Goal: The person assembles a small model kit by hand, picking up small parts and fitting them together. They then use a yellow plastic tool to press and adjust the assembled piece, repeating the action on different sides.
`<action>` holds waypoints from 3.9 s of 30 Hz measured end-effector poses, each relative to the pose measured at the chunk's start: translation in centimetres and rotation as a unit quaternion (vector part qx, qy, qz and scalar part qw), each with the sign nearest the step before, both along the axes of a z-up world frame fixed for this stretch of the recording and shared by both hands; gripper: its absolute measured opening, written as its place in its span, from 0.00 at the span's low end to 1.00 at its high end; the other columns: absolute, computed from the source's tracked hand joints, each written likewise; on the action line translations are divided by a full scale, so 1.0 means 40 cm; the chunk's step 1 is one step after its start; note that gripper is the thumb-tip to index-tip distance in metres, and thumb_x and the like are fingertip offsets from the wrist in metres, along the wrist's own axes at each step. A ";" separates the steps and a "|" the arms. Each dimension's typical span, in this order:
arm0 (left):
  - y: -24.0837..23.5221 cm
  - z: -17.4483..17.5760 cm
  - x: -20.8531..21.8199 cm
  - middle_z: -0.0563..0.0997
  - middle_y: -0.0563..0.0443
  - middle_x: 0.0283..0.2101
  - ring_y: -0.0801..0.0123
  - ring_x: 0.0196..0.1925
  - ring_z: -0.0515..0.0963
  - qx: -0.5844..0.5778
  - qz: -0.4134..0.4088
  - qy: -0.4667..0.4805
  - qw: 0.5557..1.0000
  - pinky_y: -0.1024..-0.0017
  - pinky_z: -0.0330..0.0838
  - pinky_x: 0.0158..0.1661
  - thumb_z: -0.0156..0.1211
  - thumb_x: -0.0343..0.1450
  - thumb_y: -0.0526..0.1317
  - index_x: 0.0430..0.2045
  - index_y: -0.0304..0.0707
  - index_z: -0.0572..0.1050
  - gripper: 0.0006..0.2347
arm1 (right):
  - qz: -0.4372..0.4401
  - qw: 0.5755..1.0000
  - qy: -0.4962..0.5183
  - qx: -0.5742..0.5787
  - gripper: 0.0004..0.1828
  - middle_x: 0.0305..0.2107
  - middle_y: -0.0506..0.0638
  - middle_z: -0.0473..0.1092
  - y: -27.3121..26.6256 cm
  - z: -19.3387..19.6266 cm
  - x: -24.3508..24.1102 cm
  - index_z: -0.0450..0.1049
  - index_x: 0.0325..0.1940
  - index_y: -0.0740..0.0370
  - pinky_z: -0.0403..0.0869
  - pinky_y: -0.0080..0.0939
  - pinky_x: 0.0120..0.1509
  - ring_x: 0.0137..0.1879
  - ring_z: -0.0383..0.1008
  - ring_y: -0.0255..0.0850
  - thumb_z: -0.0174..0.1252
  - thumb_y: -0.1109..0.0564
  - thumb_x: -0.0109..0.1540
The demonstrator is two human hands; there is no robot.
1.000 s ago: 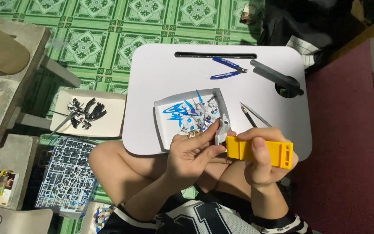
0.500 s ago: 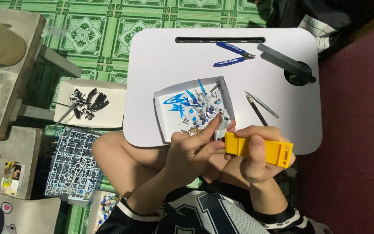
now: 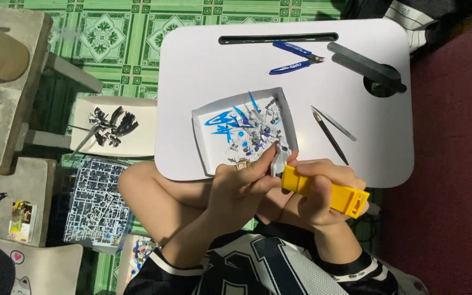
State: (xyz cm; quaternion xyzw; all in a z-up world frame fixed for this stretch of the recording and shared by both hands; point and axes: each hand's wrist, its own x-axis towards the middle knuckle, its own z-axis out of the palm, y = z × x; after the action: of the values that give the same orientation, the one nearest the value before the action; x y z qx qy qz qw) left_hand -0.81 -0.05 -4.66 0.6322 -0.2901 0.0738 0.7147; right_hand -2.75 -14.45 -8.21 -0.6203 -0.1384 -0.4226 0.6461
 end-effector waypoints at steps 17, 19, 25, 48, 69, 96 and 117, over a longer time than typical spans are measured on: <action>0.020 -0.097 0.010 0.77 0.36 0.14 0.64 0.12 0.76 -0.166 -0.112 0.153 0.968 0.71 0.77 0.16 0.56 0.69 0.29 0.48 0.22 0.72 0.14 | -0.054 0.997 0.030 0.037 0.16 0.16 0.52 0.69 -0.001 -0.092 0.007 0.72 0.28 0.64 0.74 0.33 0.29 0.20 0.72 0.38 0.46 0.52 0.62; 0.020 -0.094 0.021 0.79 0.37 0.16 0.70 0.15 0.76 -0.107 -0.056 0.152 0.981 0.74 0.74 0.17 0.59 0.67 0.29 0.42 0.21 0.74 0.11 | -0.034 0.998 0.016 0.046 0.15 0.17 0.52 0.70 0.021 -0.089 0.012 0.72 0.29 0.64 0.74 0.34 0.31 0.22 0.73 0.39 0.47 0.53 0.63; 0.024 -0.099 0.018 0.79 0.41 0.16 0.74 0.15 0.77 -0.061 -0.060 0.157 0.984 0.77 0.76 0.19 0.55 0.70 0.31 0.42 0.22 0.75 0.10 | -0.022 0.999 -0.030 0.033 0.13 0.22 0.55 0.72 0.027 -0.090 0.022 0.73 0.32 0.66 0.75 0.36 0.34 0.25 0.76 0.42 0.49 0.54 0.62; 0.011 -0.070 0.031 0.82 0.42 0.20 0.66 0.15 0.80 -0.003 -0.011 0.135 0.991 0.74 0.79 0.23 0.54 0.71 0.33 0.41 0.31 0.77 0.08 | 0.038 0.954 -0.030 -0.296 0.15 0.21 0.54 0.70 0.009 0.040 0.025 0.67 0.32 0.72 0.70 0.36 0.27 0.21 0.65 0.37 0.63 0.74 0.45; -0.002 -0.093 0.007 0.81 0.39 0.22 0.58 0.29 0.81 0.122 0.078 0.093 0.985 0.76 0.73 0.23 0.53 0.72 0.41 0.44 0.34 0.76 0.13 | -0.137 0.985 -0.062 -0.082 0.15 0.14 0.56 0.69 0.040 -0.060 0.038 0.73 0.28 0.76 0.66 0.31 0.19 0.12 0.64 0.37 0.47 0.59 0.60; 0.004 -0.067 0.018 0.79 0.44 0.16 0.61 0.15 0.79 0.107 0.082 0.014 0.991 0.82 0.67 0.16 0.62 0.67 0.37 0.38 0.27 0.78 0.11 | -0.085 0.989 -0.084 -0.087 0.13 0.17 0.57 0.70 0.000 -0.101 0.045 0.74 0.30 0.75 0.70 0.36 0.22 0.15 0.68 0.40 0.51 0.59 0.59; 0.026 -0.038 0.028 0.71 0.50 0.10 0.68 0.09 0.73 0.181 0.057 -0.024 0.981 0.82 0.65 0.15 0.53 0.72 0.38 0.35 0.30 0.77 0.09 | -0.026 0.981 -0.131 -0.142 0.13 0.11 0.54 0.67 0.006 -0.028 0.069 0.72 0.23 0.72 0.67 0.39 0.18 0.11 0.60 0.40 0.50 0.62 0.60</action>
State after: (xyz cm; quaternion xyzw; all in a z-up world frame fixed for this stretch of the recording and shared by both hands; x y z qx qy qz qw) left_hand 0.30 0.98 -6.18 0.7648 -0.2789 0.0756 0.5758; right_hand 0.01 -14.21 -9.35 -0.6484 -0.2643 -0.4929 0.5165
